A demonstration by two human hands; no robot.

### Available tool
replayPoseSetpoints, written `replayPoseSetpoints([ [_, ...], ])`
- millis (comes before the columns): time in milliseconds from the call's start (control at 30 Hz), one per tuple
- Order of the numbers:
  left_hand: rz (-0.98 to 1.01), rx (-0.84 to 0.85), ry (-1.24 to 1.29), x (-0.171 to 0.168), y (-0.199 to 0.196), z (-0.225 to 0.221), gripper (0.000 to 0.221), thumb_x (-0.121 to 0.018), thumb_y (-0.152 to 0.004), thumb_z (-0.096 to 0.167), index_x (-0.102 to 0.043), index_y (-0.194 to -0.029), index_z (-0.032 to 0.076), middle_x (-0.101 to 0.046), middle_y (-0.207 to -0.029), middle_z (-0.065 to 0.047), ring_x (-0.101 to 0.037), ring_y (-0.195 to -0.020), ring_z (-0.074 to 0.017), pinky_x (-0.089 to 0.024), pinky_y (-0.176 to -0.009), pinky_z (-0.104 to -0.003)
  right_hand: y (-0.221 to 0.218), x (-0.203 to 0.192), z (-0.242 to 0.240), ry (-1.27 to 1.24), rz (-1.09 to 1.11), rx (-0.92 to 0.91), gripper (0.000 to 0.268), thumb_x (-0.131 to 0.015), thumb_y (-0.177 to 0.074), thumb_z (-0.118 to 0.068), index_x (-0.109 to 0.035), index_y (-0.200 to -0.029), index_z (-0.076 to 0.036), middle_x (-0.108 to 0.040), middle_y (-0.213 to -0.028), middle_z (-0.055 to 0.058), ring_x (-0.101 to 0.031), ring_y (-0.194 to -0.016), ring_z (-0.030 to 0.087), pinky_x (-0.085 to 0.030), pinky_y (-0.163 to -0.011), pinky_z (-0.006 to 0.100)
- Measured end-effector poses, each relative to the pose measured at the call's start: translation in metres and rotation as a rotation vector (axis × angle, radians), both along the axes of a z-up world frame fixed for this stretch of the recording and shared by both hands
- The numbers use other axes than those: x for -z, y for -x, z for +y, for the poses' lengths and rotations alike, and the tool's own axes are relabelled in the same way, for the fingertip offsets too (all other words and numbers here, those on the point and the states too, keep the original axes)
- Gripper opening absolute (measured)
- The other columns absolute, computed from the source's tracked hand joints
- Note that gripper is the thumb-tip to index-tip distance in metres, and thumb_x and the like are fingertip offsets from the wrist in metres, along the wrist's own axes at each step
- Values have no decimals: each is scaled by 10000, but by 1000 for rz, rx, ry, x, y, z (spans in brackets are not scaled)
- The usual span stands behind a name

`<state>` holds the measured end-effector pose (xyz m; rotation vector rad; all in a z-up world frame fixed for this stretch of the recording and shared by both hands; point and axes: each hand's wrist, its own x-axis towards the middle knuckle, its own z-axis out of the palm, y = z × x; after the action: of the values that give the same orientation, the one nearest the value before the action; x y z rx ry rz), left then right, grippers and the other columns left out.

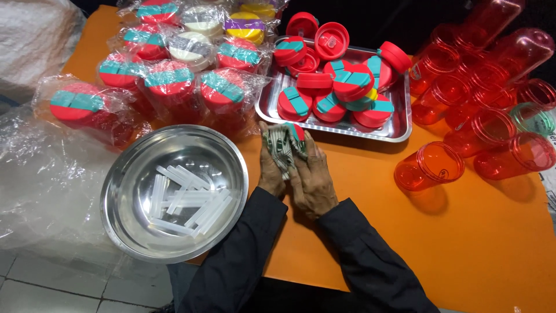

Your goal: Assembling plastic containers by cleaning the parts with a cloth, inserting a straw, and snapping the lid into place.

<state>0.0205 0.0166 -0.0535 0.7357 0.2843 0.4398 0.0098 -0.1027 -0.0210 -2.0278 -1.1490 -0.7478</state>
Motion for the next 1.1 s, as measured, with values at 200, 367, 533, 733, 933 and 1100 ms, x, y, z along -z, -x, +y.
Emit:
replayPoseSetpoints([
  [200, -37, 91, -544, 6, 8, -9, 614, -310, -1060, 482, -740, -1009, 46, -747, -895, -110, -699, -871, -189, -570, -890, -372, -26, -11, -13, -91, -47, 37, 355, -484, -1088, -226, -637, -1248, 52, -455, -1539, 287, -528, -1333, 480, -397, -1136, 563],
  [367, 61, 192, -202, -59, 21, -35, 569, -464, -1017, 585, -701, -757, 137, -686, -664, -62, -683, -613, -141, -607, -675, -286, -39, -1, -31, -241, 607, 83, 402, -394, -1126, -326, -632, -1315, -62, -618, -1347, 203, -612, -1225, 412, -436, -1102, 522],
  [533, 10, -11, 268, -85, 20, -31, 559, -639, -920, 617, -702, -1168, 120, -762, -1010, -127, -744, -855, -242, -669, -777, -407, -20, 15, -17, -178, 722, 135, 418, -446, -1089, -318, -606, -1404, -95, -619, -1365, 265, -579, -1244, 477, -456, -1077, 569],
  [733, 186, -71, -19, 7, -3, -6, 557, -593, -979, 562, -531, -1346, 148, -650, -1135, -106, -657, -1080, -267, -566, -1000, -456, -6, 7, 1, -26, -71, 42, 348, -519, -1062, -167, -642, -1365, -50, -533, -1508, 212, -529, -1377, 420, -435, -1129, 514],
  [933, 125, 35, -291, -19, 9, -23, 597, -504, -1006, 518, -527, -1377, 51, -621, -1228, -197, -609, -1176, -348, -494, -1045, -504, -16, -11, -7, -95, -111, -11, 254, -622, -1006, -171, -724, -1229, -101, -558, -1489, 188, -514, -1386, 443, -361, -1163, 558],
  [1100, 52, 151, -625, -44, 21, -33, 662, -397, -1039, 465, -523, -1415, -66, -585, -1339, -306, -551, -1291, -446, -408, -1099, -561, -8, -38, -15, -307, 440, -72, 355, -451, -1104, -179, -609, -1363, 6, -566, -1394, 273, -510, -1347, 480, -362, -1162, 580],
])
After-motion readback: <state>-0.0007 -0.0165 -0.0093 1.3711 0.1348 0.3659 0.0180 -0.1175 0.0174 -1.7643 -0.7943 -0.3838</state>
